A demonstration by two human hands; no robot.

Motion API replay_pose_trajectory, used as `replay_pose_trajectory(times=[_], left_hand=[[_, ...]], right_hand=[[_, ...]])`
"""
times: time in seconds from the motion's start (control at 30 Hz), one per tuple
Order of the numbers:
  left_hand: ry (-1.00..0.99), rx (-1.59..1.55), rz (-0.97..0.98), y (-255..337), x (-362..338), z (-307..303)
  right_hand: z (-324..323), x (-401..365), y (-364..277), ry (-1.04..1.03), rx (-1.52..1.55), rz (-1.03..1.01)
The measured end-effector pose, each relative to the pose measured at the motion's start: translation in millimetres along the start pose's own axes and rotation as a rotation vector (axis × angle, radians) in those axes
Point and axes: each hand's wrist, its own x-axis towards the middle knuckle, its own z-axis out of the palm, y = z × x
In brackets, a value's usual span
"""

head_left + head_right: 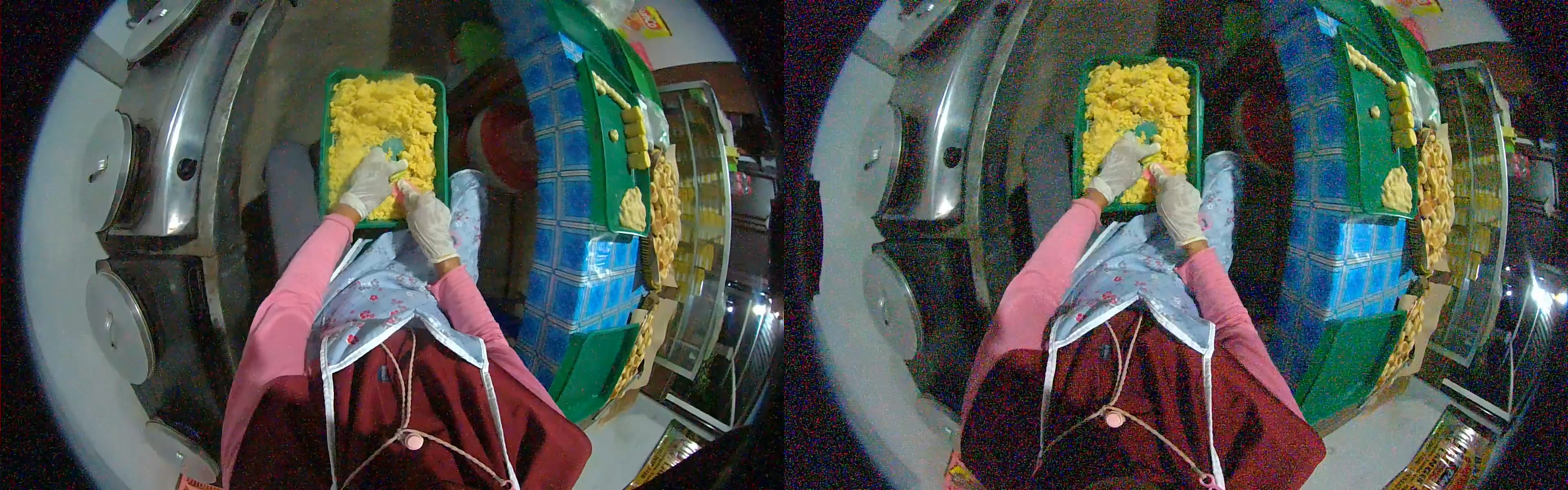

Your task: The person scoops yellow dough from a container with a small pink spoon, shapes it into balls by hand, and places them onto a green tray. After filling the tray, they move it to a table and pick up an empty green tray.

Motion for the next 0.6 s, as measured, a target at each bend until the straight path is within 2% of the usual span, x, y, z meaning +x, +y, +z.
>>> replay_pose_trajectory(times=[0.1, 0.2, 0.23, 0.33, 0.37, 0.4, 0.43, 0.53, 0.6], left_hand=[[-0.017, 0.002, -0.074, -10.5, -0.3, -5.3], [0.060, 0.081, -0.135, -13.3, -12.6, -7.7], [0.095, 0.100, -0.119, -7.6, -15.8, -11.2], [0.112, 0.116, -0.109, -15.8, -15.5, -3.6], [0.118, 0.130, -0.125, -18.4, -14.7, 2.7], [0.123, 0.142, -0.143, -18.2, -15.5, 4.5], [0.195, 0.155, -0.068, -19.4, -19.0, 5.1], [0.243, 0.071, -0.084, -9.0, -24.1, -0.4], [0.182, 0.057, -0.133, 0.9, -24.3, -7.0]], right_hand=[[-13.9, 4.0, -9.5, 0.224, -0.167, -0.058], [9.9, 21.4, -11.6, 0.243, 0.203, -0.052], [18.6, 32.6, -18.4, 0.136, 0.373, 0.040], [42.2, 60.2, -26.8, 0.058, 0.652, 0.201], [42.7, 67.7, -29.1, 0.011, 0.604, 0.285], [46.5, 72.7, -28.1, -0.012, 0.599, 0.284], [50.4, 77.0, -26.8, -0.034, 0.594, 0.286], [48.3, 77.0, -28.5, -0.031, 0.601, 0.275], [48.0, 75.0, -27.5, -0.012, 0.606, 0.280]])
